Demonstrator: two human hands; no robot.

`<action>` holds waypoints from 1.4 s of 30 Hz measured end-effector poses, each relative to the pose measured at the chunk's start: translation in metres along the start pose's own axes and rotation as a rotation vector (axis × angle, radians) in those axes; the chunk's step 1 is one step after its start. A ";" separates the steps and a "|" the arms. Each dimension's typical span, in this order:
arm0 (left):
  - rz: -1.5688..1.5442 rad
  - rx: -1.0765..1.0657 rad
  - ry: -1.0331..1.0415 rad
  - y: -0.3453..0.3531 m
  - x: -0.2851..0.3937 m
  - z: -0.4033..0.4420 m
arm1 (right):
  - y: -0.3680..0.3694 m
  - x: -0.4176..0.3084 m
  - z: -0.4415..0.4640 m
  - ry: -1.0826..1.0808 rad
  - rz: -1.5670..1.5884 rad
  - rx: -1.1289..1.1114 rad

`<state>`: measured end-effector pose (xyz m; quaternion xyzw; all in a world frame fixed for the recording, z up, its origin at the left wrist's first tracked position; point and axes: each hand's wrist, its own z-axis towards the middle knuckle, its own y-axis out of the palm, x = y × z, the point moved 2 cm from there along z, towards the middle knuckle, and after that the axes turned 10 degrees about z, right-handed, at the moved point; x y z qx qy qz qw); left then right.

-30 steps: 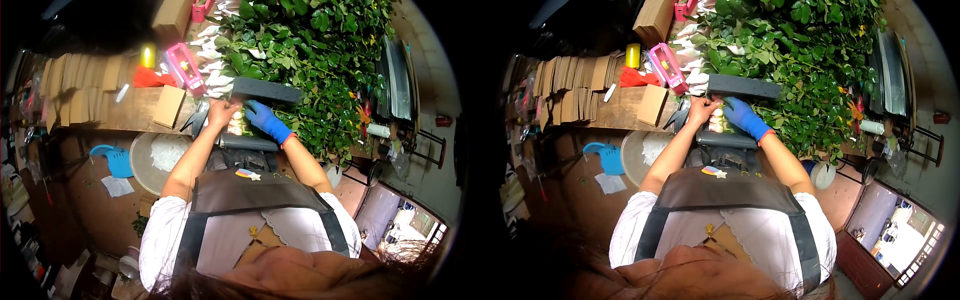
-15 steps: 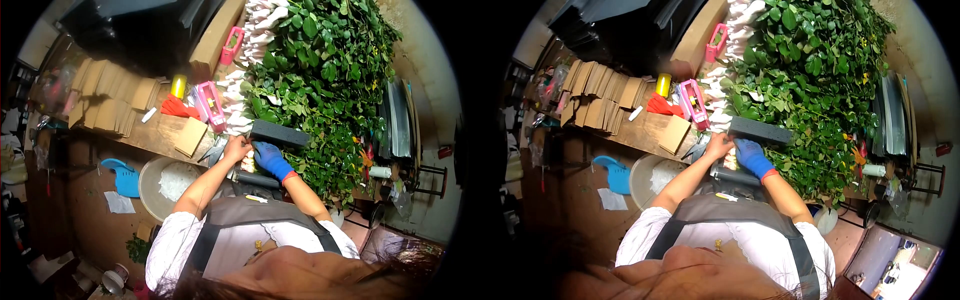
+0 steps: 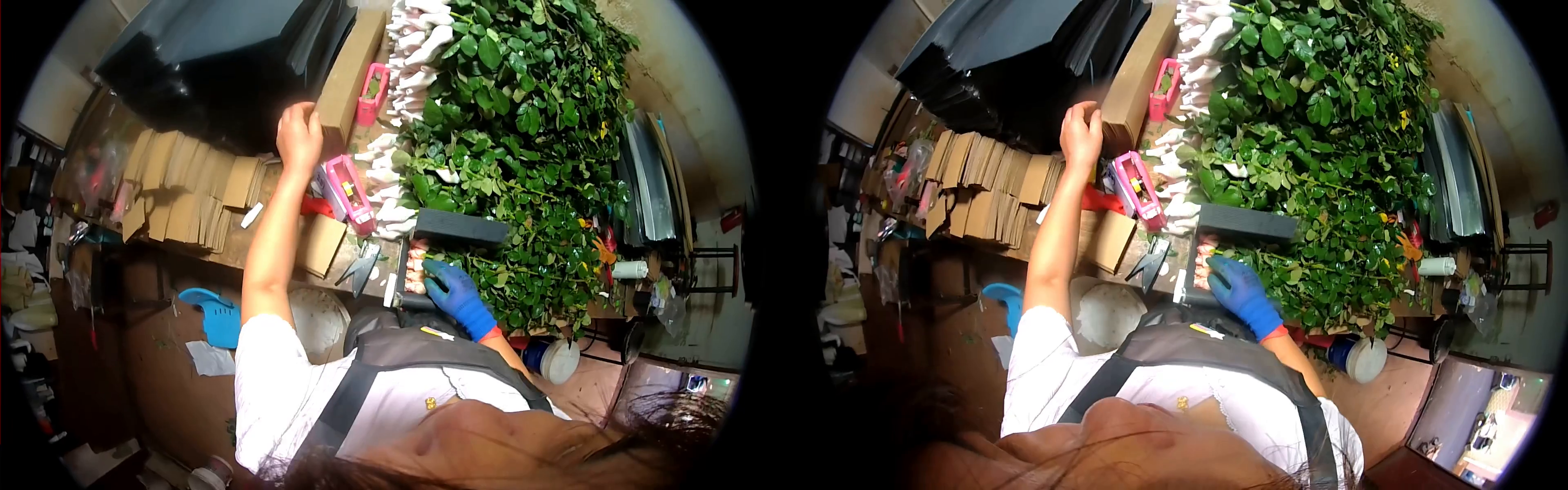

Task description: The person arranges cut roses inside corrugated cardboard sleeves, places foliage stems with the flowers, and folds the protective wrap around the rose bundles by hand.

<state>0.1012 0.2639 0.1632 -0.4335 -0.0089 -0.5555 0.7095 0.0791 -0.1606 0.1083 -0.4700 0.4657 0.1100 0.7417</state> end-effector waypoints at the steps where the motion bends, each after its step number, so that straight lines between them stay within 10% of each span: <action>1: 0.000 0.106 0.170 -0.018 0.019 0.004 | -0.002 -0.003 -0.001 0.012 -0.012 0.020; 4: 0.103 0.474 0.690 -0.080 0.061 0.050 | 0.001 0.003 0.001 -0.030 0.013 0.026; 6: 0.387 0.585 0.570 -0.105 0.068 0.094 | 0.001 0.005 0.001 -0.015 -0.003 0.002; 11: 0.532 -0.098 0.541 -0.143 0.016 0.169 | 0.003 0.010 -0.002 -0.023 0.020 0.020; 16: -0.286 0.417 0.469 -0.198 0.098 0.048 | -0.020 -0.021 0.015 0.204 0.507 -0.032; 18: -0.053 0.334 0.699 -0.196 0.137 -0.026 | -0.036 -0.046 0.032 0.272 1.139 -0.096; 21: -0.217 -0.018 0.946 -0.155 0.175 -0.119 | -0.078 -0.081 0.047 0.241 1.193 -0.047; 25: -0.257 -0.216 0.759 -0.102 0.185 -0.163 | -0.101 -0.012 0.033 0.445 0.508 0.218; 28: -0.234 -0.131 0.190 -0.069 0.140 -0.202 | -0.099 0.047 0.006 0.704 0.644 0.119; 32: -0.490 -1.146 -0.552 -0.001 0.082 -0.279 | -0.089 0.109 -0.035 0.757 0.221 -0.199; 35: -0.517 -1.001 -0.503 0.029 0.066 -0.315 | -0.096 0.097 -0.030 0.688 -0.601 -0.472; 38: -0.382 -1.062 -0.428 0.037 0.063 -0.313 | -0.099 0.071 -0.001 0.666 -0.273 -0.615; 42: -0.091 -1.200 -0.135 0.022 0.069 -0.292 | -0.033 0.099 0.005 -0.008 -0.071 -0.585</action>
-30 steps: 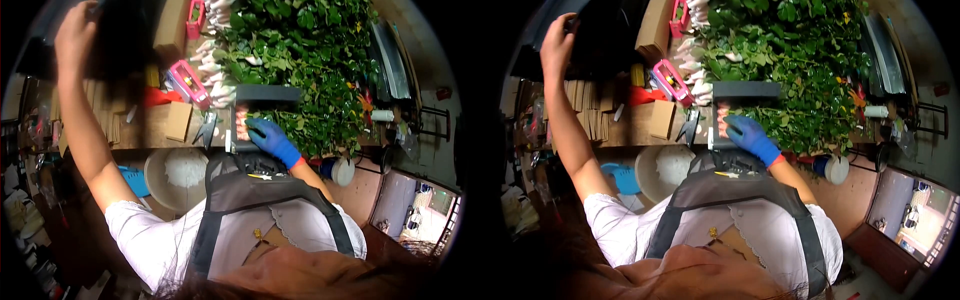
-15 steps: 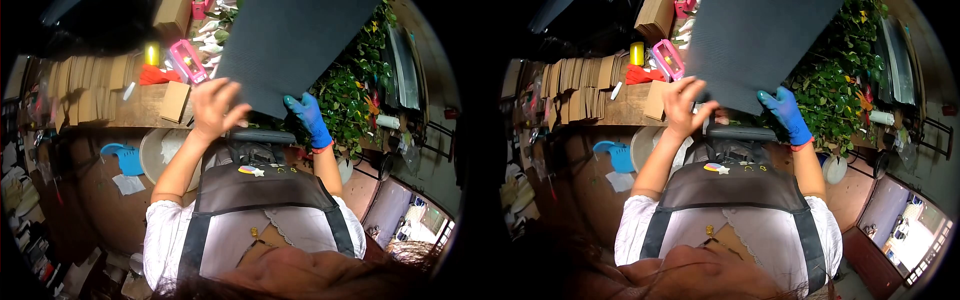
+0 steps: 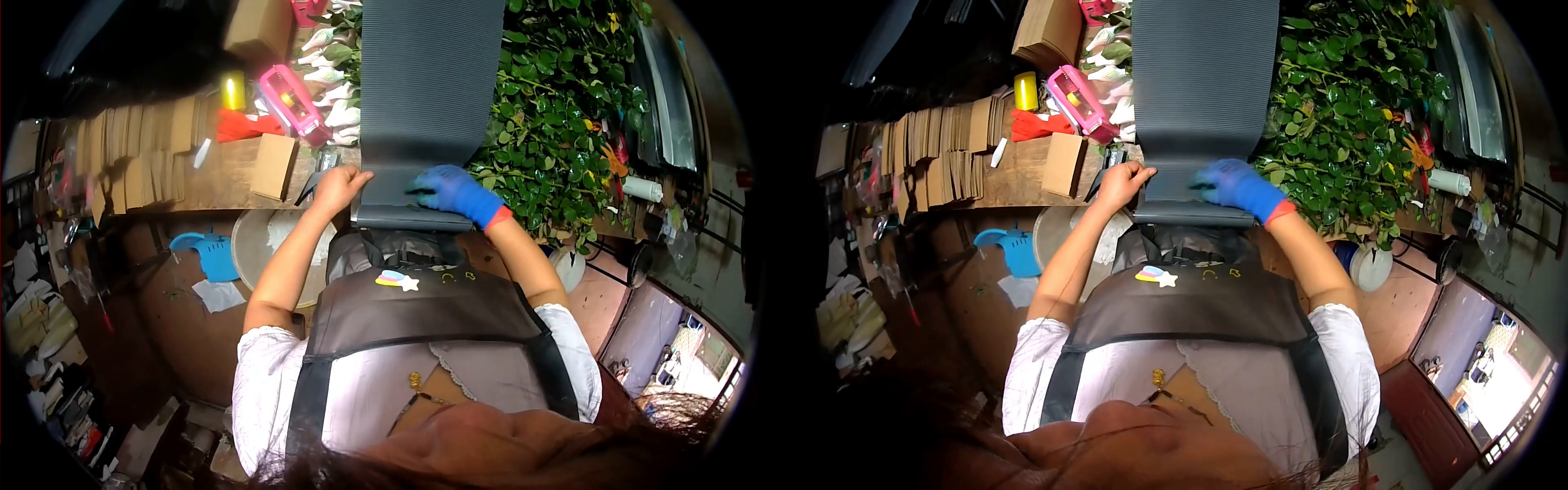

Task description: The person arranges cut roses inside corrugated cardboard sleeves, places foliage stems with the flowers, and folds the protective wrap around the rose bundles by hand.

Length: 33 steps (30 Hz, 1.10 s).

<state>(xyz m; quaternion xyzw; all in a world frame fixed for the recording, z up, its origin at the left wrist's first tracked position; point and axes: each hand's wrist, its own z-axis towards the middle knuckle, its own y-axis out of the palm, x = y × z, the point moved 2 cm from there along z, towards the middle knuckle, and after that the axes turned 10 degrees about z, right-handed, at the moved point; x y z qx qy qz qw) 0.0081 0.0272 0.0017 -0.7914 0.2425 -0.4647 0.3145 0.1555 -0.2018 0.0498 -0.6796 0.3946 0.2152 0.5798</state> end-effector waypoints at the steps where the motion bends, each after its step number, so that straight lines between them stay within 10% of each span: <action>1: 0.218 0.020 0.084 -0.011 0.007 -0.002 | 0.006 0.003 0.005 0.007 -0.040 -0.027; 8: 0.476 0.441 1.149 -0.024 0.080 0.015 | 0.014 -0.004 0.016 0.058 -0.244 -0.185; 13: 0.543 0.142 0.776 0.026 0.048 0.026 | 0.005 -0.017 0.012 0.118 -0.241 -0.304; 16: 0.451 0.276 0.847 0.021 0.050 0.026 | -0.035 -0.090 0.013 -0.300 -0.197 0.372; 19: 0.446 0.216 0.823 0.021 0.049 0.024 | -0.073 -0.133 0.035 -0.221 -0.467 0.783; 26: 0.472 0.502 0.928 0.023 0.047 0.024 | -0.075 -0.065 0.097 0.356 -0.282 0.033; 27: 0.516 -0.023 0.728 0.021 0.049 0.026 | -0.076 -0.081 0.101 0.198 -0.252 0.110; 33: 0.288 0.209 0.852 0.066 0.025 0.044 | 0.034 -0.149 0.203 -0.559 -0.329 0.322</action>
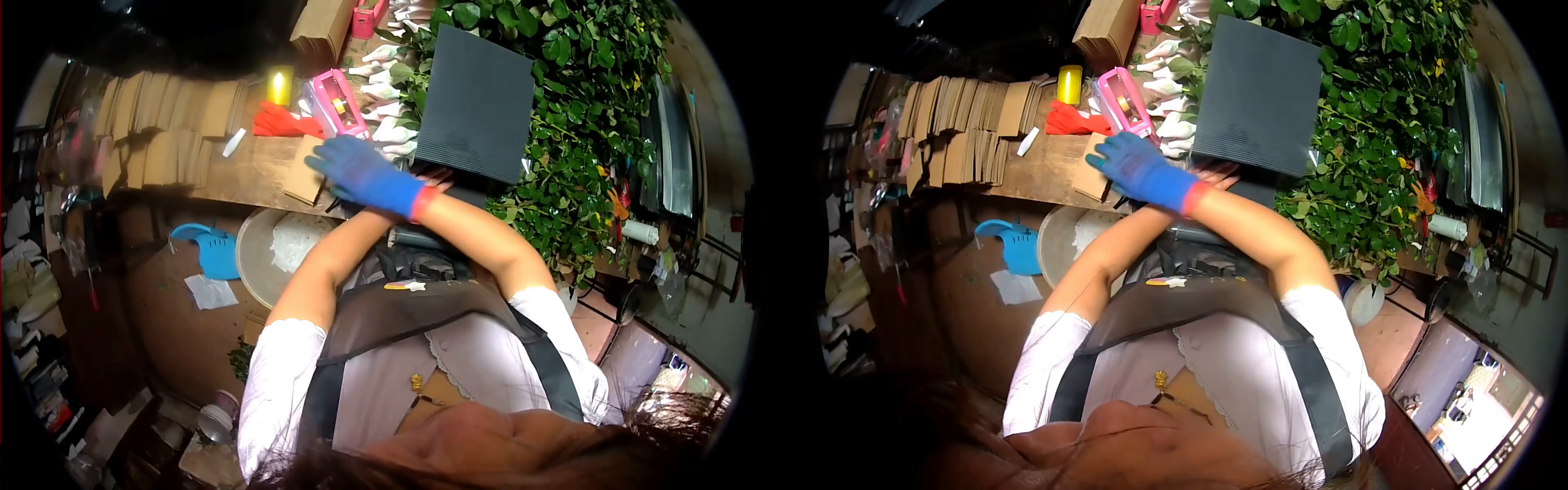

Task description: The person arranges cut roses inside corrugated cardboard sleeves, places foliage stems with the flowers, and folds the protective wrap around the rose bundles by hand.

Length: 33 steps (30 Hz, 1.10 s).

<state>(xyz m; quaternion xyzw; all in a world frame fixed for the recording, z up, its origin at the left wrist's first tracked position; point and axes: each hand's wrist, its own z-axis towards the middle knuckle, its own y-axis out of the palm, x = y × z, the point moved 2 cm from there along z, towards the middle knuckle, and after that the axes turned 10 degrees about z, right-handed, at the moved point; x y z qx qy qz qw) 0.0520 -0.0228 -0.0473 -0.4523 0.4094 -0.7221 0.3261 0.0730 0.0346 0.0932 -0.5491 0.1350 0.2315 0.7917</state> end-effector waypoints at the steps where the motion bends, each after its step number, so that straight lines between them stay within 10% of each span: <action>1: 0.233 0.043 0.057 -0.003 -0.002 0.002 | 0.048 0.013 0.008 -0.033 -0.224 -0.031; 11: 0.130 -0.068 -0.004 -0.016 0.003 0.005 | 0.074 0.026 0.009 -0.057 -0.308 -0.308; 15: 0.001 -0.179 -0.026 -0.016 0.000 0.010 | -0.034 0.000 0.004 -0.060 -0.166 0.133; 17: -0.007 0.019 0.009 -0.016 0.003 0.006 | -0.090 -0.026 -0.026 0.119 0.067 0.182; 21: -0.179 -0.334 -0.066 -0.032 -0.004 0.003 | -0.088 -0.015 -0.136 0.399 0.233 0.268; 23: 0.021 -0.043 -0.047 -0.043 0.011 0.015 | -0.075 0.009 -0.193 0.962 0.544 0.001; 25: 0.006 -0.203 -0.081 -0.046 0.010 0.011 | -0.070 0.028 -0.220 1.257 0.732 -0.025; 33: 0.168 -0.091 -0.058 -0.049 -0.019 -0.038 | -0.058 0.058 -0.222 1.244 0.483 -0.187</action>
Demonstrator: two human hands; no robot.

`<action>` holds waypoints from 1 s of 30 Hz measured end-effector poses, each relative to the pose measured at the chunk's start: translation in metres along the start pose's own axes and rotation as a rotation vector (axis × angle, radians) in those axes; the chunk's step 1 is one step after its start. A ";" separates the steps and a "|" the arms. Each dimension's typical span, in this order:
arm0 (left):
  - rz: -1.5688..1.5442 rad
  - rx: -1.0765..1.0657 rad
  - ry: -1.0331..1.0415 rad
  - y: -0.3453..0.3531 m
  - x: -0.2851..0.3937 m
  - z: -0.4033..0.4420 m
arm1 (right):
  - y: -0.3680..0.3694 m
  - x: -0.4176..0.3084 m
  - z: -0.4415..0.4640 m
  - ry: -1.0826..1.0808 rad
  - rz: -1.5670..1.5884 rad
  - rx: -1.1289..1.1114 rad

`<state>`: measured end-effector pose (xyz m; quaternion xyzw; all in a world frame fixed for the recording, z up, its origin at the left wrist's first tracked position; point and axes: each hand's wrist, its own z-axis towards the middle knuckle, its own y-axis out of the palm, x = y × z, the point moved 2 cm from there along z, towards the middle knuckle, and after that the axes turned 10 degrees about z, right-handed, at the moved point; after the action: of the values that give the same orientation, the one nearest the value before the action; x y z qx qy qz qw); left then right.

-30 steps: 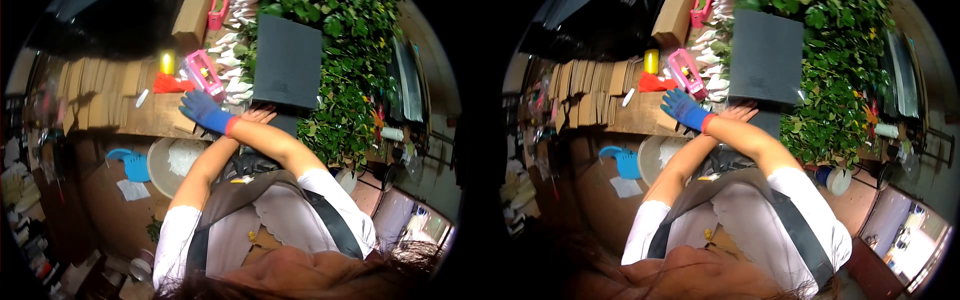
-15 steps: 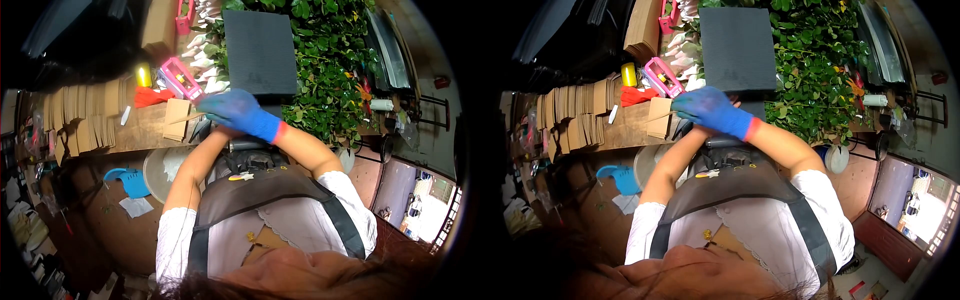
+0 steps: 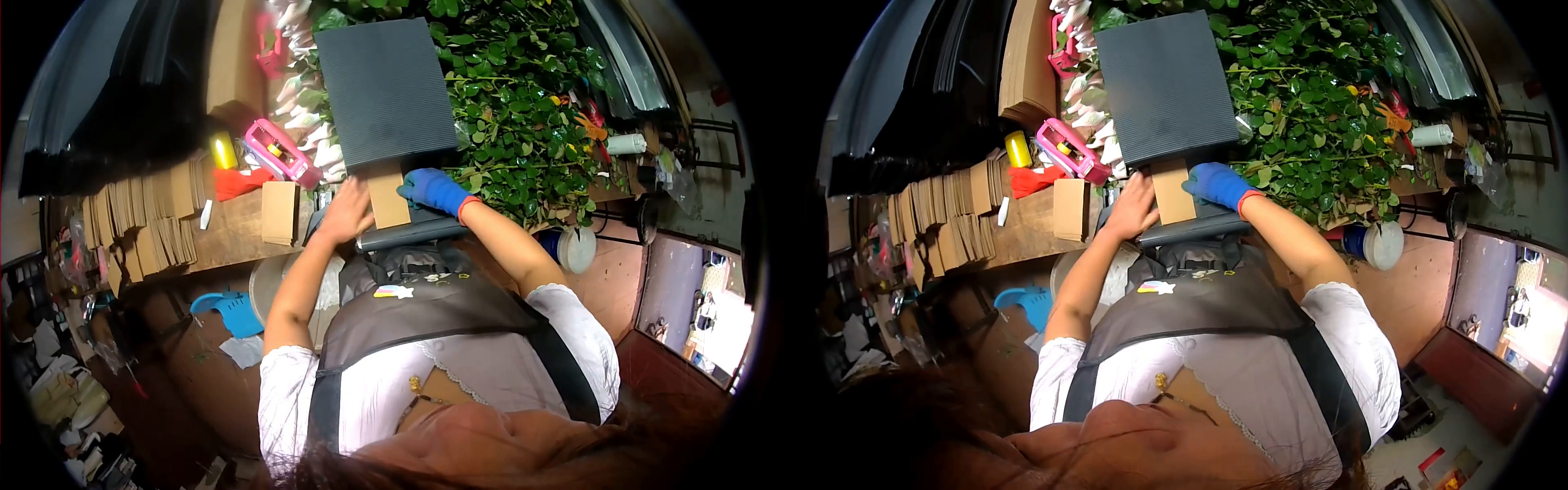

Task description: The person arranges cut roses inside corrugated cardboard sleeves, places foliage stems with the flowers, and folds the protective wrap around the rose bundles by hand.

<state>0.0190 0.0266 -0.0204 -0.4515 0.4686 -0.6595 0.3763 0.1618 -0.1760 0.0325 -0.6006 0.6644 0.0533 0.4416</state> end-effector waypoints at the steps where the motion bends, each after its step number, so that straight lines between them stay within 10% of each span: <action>1: -0.048 0.051 -0.035 -0.012 -0.005 -0.009 | 0.001 -0.002 -0.001 -0.024 -0.117 0.043; 13: -0.141 0.114 0.021 -0.043 0.042 0.034 | -0.039 -0.045 -0.051 -0.231 -0.021 0.142; 16: -0.184 0.113 -0.012 -0.048 0.046 0.038 | -0.115 -0.055 -0.063 -0.544 0.167 0.704; 19: -0.189 0.105 -0.006 -0.050 0.049 0.041 | -0.174 -0.027 -0.014 -0.556 -0.401 1.194; 23: -0.173 0.086 0.000 -0.050 0.049 0.039 | -0.178 0.006 0.032 -0.588 -0.849 0.979; 26: -0.164 0.129 0.007 -0.048 0.050 0.039 | -0.194 0.033 0.012 -0.540 -0.597 0.666; 30: -0.163 0.117 -0.004 -0.050 0.050 0.035 | -0.237 0.111 -0.110 -0.387 -0.364 1.039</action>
<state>0.0333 -0.0148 0.0454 -0.4665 0.3904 -0.7132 0.3481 0.3166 -0.3901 0.1358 -0.3891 0.3969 -0.2474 0.7936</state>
